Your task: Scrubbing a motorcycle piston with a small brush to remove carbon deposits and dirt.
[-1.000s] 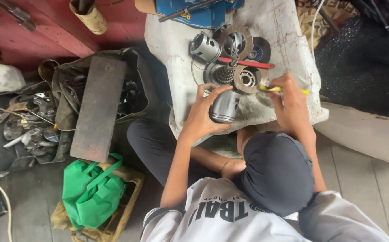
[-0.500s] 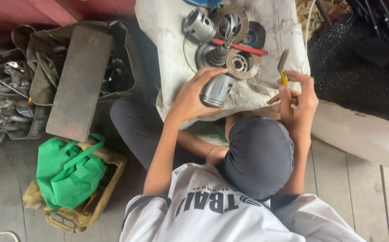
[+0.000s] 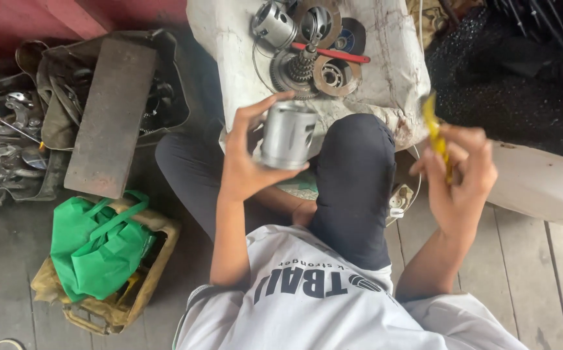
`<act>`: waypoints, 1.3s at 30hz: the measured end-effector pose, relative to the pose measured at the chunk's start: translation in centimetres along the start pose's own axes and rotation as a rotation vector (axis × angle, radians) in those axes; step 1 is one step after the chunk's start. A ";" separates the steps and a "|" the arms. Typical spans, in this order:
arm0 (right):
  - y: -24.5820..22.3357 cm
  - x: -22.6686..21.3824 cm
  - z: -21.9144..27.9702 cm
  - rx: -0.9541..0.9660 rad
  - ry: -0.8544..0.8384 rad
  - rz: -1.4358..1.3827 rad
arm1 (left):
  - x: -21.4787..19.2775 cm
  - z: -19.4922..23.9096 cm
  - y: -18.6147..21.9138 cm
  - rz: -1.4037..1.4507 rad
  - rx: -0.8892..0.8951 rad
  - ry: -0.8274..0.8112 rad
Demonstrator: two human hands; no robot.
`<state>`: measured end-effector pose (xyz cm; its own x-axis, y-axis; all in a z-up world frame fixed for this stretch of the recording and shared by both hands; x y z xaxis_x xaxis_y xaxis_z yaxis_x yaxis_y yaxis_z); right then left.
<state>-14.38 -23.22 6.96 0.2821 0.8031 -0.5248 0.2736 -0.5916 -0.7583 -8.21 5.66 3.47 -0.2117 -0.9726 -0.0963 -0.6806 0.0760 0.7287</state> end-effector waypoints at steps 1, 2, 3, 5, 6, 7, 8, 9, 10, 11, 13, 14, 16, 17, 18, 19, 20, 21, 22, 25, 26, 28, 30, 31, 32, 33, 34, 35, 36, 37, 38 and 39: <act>0.1 0.1 0.9 0.030 -0.046 -0.052 | -0.4 0.2 1.2 0.036 0.051 0.050; 0.3 0.2 1.9 0.062 -0.097 -0.104 | -0.8 0.5 2.3 0.071 0.098 0.102; -0.3 0.5 2.3 0.058 -0.102 -0.105 | -0.8 1.2 2.6 0.066 0.098 0.107; -2.3 1.9 3.5 -0.106 -0.255 0.081 | -0.7 2.9 3.0 0.282 0.122 0.186; -3.5 2.2 3.4 -0.111 -0.263 0.079 | -0.5 3.6 3.0 0.277 0.122 0.194; -4.5 3.0 3.4 -0.084 -0.385 0.009 | -0.1 4.2 3.1 0.378 0.141 0.194; -5.6 3.8 3.5 -0.055 -0.505 -0.062 | 0.2 4.7 3.1 0.480 0.161 0.191; -4.9 3.9 3.5 -0.059 -0.511 -0.064 | 0.3 4.9 3.3 0.475 0.161 0.196; -4.3 3.9 3.6 -0.075 -0.506 -0.058 | 0.7 5.2 3.3 0.549 0.131 0.196; -3.6 3.9 3.6 -0.092 -0.501 -0.051 | 1.0 5.4 3.2 0.622 0.102 0.195; -3.4 4.2 3.6 -0.087 -0.491 -0.104 | 1.1 5.6 2.9 0.637 0.076 0.229; -3.2 4.3 3.3 -0.085 -0.474 -0.159 | 1.2 5.6 2.6 0.649 0.053 0.256; -3.1 5.0 3.3 -0.106 -0.538 -0.175 | 0.7 5.1 2.4 0.582 0.058 0.247; -3.1 5.5 3.3 -0.118 -0.594 -0.193 | 0.4 4.8 2.3 0.519 0.055 0.229; -3.0 5.8 3.0 -0.135 -0.602 -0.190 | 0.2 4.9 2.1 0.510 0.069 0.239; -3.0 6.0 2.7 -0.162 -0.592 -0.173 | 0.3 4.9 1.8 0.559 0.053 0.228; -3.0 6.3 2.5 -0.187 -0.579 -0.158 | 0.4 5.0 1.4 0.608 0.036 0.213; -3.2 6.5 2.1 -0.202 -0.585 -0.157 | 0.1 5.2 0.9 0.599 0.048 0.220; -3.5 6.5 1.8 -0.221 -0.586 -0.160 | 0.0 5.5 0.3 0.608 0.024 0.221; -4.1 6.9 1.1 -0.295 -0.587 -0.205 | -0.6 4.8 -0.1 0.611 0.008 0.223; -4.5 6.9 1.1 -0.336 -0.584 -0.248 | -0.8 4.5 0.1 0.611 0.006 0.220; -4.4 7.4 0.8 -0.376 -0.565 -0.222 | -1.3 3.9 0.1 0.552 0.007 0.214; -5.0 7.6 0.5 -0.405 -0.544 -0.202 | -1.7 3.5 0.2 0.494 -0.003 0.203; -5.4 7.6 0.1 -0.388 -0.514 -0.173 | -1.8 3.2 0.5 0.450 -0.001 0.186; -5.8 7.6 -0.2 -0.371 -0.481 -0.142 | -1.9 2.9 0.7 0.408 0.002 0.165; -6.0 7.8 0.0 -0.365 -0.479 -0.144 | -2.0 2.9 0.7 0.409 -0.003 0.161; -5.9 7.7 -0.3 -0.304 -0.407 -0.111 | -2.1 2.8 0.6 0.389 -0.005 0.159; -5.8 7.6 -0.4 -0.242 -0.336 -0.078 | -2.2 2.8 0.6 0.370 -0.006 0.157; -5.9 7.8 -0.6 -0.239 -0.337 -0.074 | -2.3 2.5 0.6 0.374 -0.008 0.158; -6.2 7.9 -0.7 -0.262 -0.329 -0.077 | -2.4 2.4 0.5 0.406 -0.040 0.164; -6.5 8.1 -0.9 -0.286 -0.321 -0.081 | -2.5 2.2 0.4 0.435 -0.072 0.169; -6.5 7.9 -1.1 -0.286 -0.321 -0.080 | -2.7 1.8 0.4 0.437 -0.072 0.169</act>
<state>-12.94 -13.10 8.13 -0.0379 0.8014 -0.5969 0.5391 -0.4865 -0.6875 -9.19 8.73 2.83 -0.3462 -0.8754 0.3372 -0.5017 0.4765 0.7220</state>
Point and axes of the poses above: each hand's wrist, its own z-axis away from the middle knuckle, its own x-axis out of the palm, y = z × x, the point moved 6 cm from there along -z, towards the middle knuckle, and after that the axes turned 13 degrees about x, right-handed, at the moved point
